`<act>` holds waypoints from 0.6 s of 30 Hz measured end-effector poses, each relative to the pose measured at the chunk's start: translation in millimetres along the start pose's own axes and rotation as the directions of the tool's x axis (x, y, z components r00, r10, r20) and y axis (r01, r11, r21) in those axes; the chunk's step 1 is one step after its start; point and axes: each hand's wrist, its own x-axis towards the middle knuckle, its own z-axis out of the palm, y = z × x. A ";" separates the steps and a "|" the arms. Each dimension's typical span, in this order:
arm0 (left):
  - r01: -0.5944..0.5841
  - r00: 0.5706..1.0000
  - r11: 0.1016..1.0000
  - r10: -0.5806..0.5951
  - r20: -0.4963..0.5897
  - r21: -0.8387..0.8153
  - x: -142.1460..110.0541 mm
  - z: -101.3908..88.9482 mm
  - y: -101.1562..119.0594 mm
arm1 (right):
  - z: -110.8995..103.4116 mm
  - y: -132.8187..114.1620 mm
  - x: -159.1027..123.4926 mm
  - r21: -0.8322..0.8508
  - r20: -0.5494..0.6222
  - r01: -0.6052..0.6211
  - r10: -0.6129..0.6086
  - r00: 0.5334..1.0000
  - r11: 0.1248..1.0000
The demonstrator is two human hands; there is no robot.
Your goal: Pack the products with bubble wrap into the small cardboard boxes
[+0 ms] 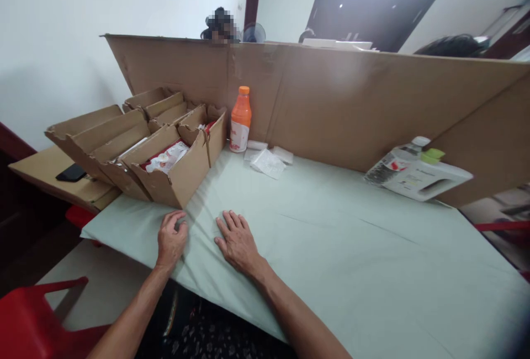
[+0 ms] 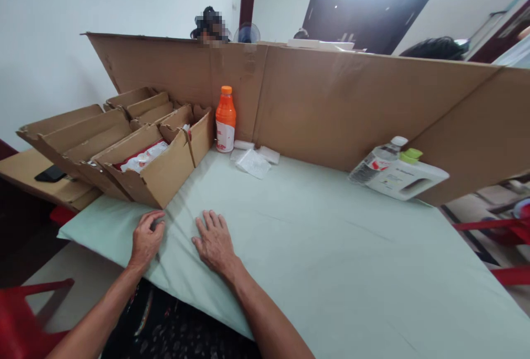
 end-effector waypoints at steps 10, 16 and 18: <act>-0.089 0.991 0.996 0.092 0.102 -0.029 -5.7 -1.3 14.8 | 4.6 1.1 -1.8 -0.013 -0.002 0.000 0.000 1.000 1.000; -0.311 0.861 0.936 0.352 0.368 -0.166 13.4 19.7 57.0 | 15.1 -14.9 -36.7 0.051 0.073 0.185 -0.188 0.979 0.981; -0.365 0.818 0.911 0.413 0.400 -0.194 25.4 33.1 66.7 | 34.2 -20.7 -53.1 0.077 0.034 0.346 -0.349 0.937 0.935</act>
